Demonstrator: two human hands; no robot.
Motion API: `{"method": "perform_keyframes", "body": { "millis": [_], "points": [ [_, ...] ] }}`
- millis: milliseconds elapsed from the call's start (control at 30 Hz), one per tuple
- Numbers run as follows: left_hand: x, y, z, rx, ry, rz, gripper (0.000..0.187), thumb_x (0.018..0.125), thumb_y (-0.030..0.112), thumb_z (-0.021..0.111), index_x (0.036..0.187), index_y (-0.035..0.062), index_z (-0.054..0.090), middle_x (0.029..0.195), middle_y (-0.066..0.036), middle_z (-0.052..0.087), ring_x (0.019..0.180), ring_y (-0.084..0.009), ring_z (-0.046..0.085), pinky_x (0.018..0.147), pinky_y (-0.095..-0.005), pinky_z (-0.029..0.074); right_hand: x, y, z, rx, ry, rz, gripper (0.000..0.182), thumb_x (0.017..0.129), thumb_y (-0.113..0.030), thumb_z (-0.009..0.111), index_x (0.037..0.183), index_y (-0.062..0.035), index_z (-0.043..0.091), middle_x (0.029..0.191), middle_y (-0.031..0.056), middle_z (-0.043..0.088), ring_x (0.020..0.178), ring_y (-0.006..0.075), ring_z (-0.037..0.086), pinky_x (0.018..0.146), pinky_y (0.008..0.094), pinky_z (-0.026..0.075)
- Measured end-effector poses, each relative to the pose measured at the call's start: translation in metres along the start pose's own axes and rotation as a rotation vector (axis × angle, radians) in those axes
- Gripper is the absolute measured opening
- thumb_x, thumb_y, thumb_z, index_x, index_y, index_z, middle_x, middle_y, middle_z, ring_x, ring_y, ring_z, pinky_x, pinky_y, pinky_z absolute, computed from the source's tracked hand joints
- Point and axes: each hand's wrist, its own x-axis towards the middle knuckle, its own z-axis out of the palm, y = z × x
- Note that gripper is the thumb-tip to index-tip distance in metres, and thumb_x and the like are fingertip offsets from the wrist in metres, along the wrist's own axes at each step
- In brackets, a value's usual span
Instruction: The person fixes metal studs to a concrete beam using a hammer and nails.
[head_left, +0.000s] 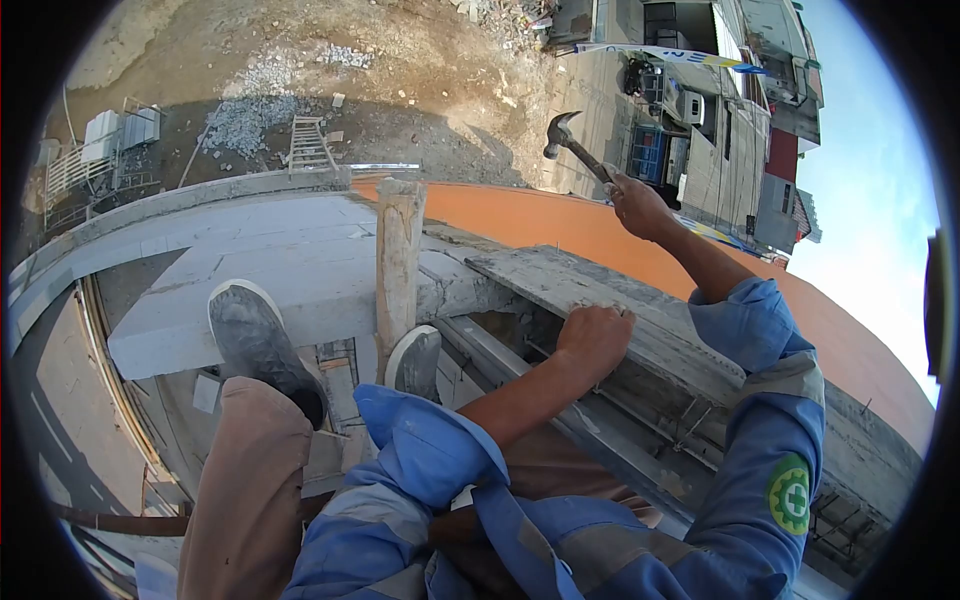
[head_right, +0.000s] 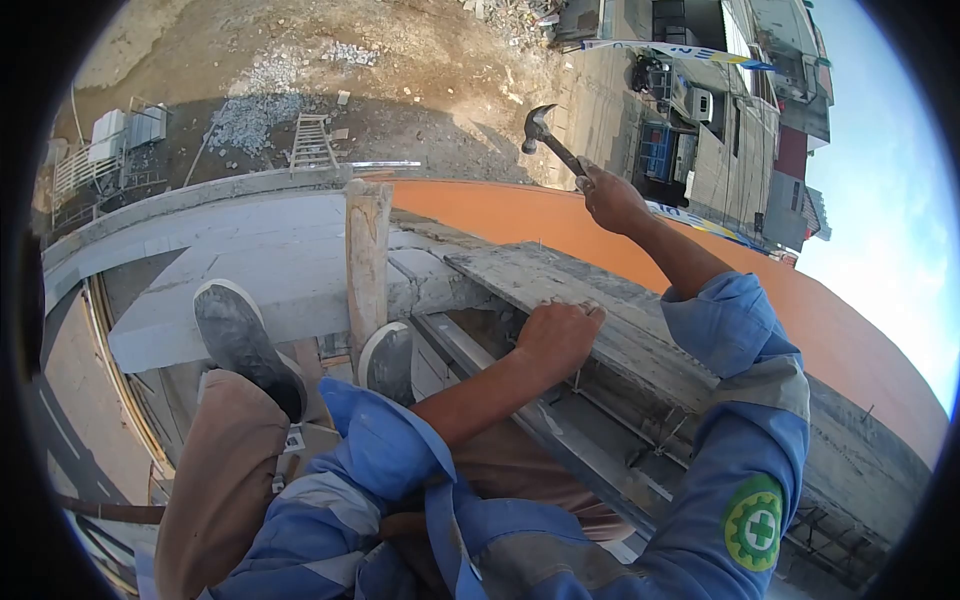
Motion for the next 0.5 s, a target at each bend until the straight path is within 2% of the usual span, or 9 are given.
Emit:
{"method": "perform_keyframes", "body": {
  "millis": [33, 100, 133, 200, 300, 367, 433, 500],
  "points": [
    [-0.001, 0.001, -0.001, -0.002, -0.009, -0.002, 0.019, 0.085, 0.009, 0.052, 0.100, 0.0051, 0.063, 0.096, -0.014, 0.068, 0.088, -0.0308, 0.068, 0.076, -0.0438, 0.053, -0.009, -0.006, 0.008, 0.003, -0.001, 0.001, 0.045, 0.101, -0.029, 0.040, 0.134, 0.0001, 0.045, 0.107, 0.0303, 0.062, 0.105, 0.0462, 0.057, 0.092, 0.0515, 0.042],
    [0.000, 0.001, -0.001, -0.004, -0.016, -0.005, 0.018, 0.085, 0.010, 0.052, 0.099, 0.0054, 0.063, 0.094, -0.014, 0.068, 0.086, -0.0309, 0.069, 0.075, -0.0438, 0.053, -0.024, -0.014, 0.020, 0.012, -0.301, 0.156, 0.034, 0.100, -0.027, 0.045, 0.117, 0.0013, 0.053, 0.082, 0.0221, 0.065, 0.061, 0.0330, 0.065, 0.055, 0.0472, 0.051],
    [0.000, 0.000, 0.001, 0.007, -0.004, 0.009, 0.018, 0.085, 0.010, 0.052, 0.099, 0.0057, 0.063, 0.092, -0.014, 0.068, 0.085, -0.0309, 0.069, 0.074, -0.0439, 0.053, -0.024, -0.009, 0.025, 0.014, -0.302, 0.155, 0.034, 0.100, -0.027, 0.045, 0.117, 0.0013, 0.053, 0.082, 0.0221, 0.065, 0.061, 0.0330, 0.065, 0.055, 0.0472, 0.051],
    [-0.001, -0.002, 0.003, 0.023, 0.006, 0.024, 0.018, 0.086, 0.010, 0.052, 0.099, 0.0060, 0.063, 0.090, -0.014, 0.068, 0.084, -0.0309, 0.069, 0.073, -0.0440, 0.053, -0.025, -0.003, 0.031, -0.039, -0.427, 0.145, 0.030, 0.099, -0.025, 0.048, 0.111, 0.0018, 0.052, 0.068, 0.0162, 0.060, 0.043, 0.0235, 0.057, 0.038, 0.0409, 0.045],
    [0.000, -0.002, 0.007, 0.015, 0.047, 0.048, 0.018, 0.085, 0.010, 0.052, 0.099, 0.0056, 0.063, 0.089, -0.014, 0.068, 0.083, -0.0305, 0.069, 0.072, -0.0435, 0.054, -0.011, -0.001, -0.005, -0.026, -0.366, 0.178, 0.031, 0.100, -0.026, 0.046, 0.110, 0.0024, 0.051, 0.064, 0.0146, 0.058, 0.042, 0.0233, 0.056, 0.040, 0.0397, 0.047],
    [-0.001, -0.003, 0.003, 0.016, 0.036, 0.044, 0.018, 0.085, 0.010, 0.052, 0.099, 0.0050, 0.062, 0.091, -0.013, 0.068, 0.084, -0.0304, 0.069, 0.073, -0.0435, 0.054, -0.001, -0.004, -0.045, 0.065, -0.166, 0.046, 0.034, 0.101, -0.027, 0.043, 0.110, 0.0041, 0.051, 0.065, 0.0150, 0.059, 0.039, 0.0225, 0.054, 0.038, 0.0385, 0.045],
    [0.000, -0.003, -0.001, 0.004, 0.016, 0.038, 0.019, 0.086, 0.010, 0.051, 0.100, 0.0048, 0.062, 0.092, -0.013, 0.068, 0.083, -0.0302, 0.069, 0.074, -0.0437, 0.054, 0.013, -0.013, -0.080, 0.105, 0.133, 0.026, 0.036, 0.101, -0.027, 0.040, 0.113, 0.0047, 0.052, 0.076, 0.0226, 0.063, 0.055, 0.0325, 0.063, 0.053, 0.0441, 0.051],
    [0.001, -0.003, 0.002, -0.014, -0.001, 0.030, 0.019, 0.086, 0.010, 0.051, 0.100, 0.0047, 0.062, 0.092, -0.013, 0.068, 0.083, -0.0300, 0.069, 0.074, -0.0438, 0.054, 0.036, -0.005, -0.099, 0.076, 0.499, -0.135, 0.041, 0.101, -0.026, 0.040, 0.126, 0.0050, 0.048, 0.095, 0.0309, 0.064, 0.082, 0.0445, 0.064, 0.075, 0.0495, 0.050]
  ]
}}
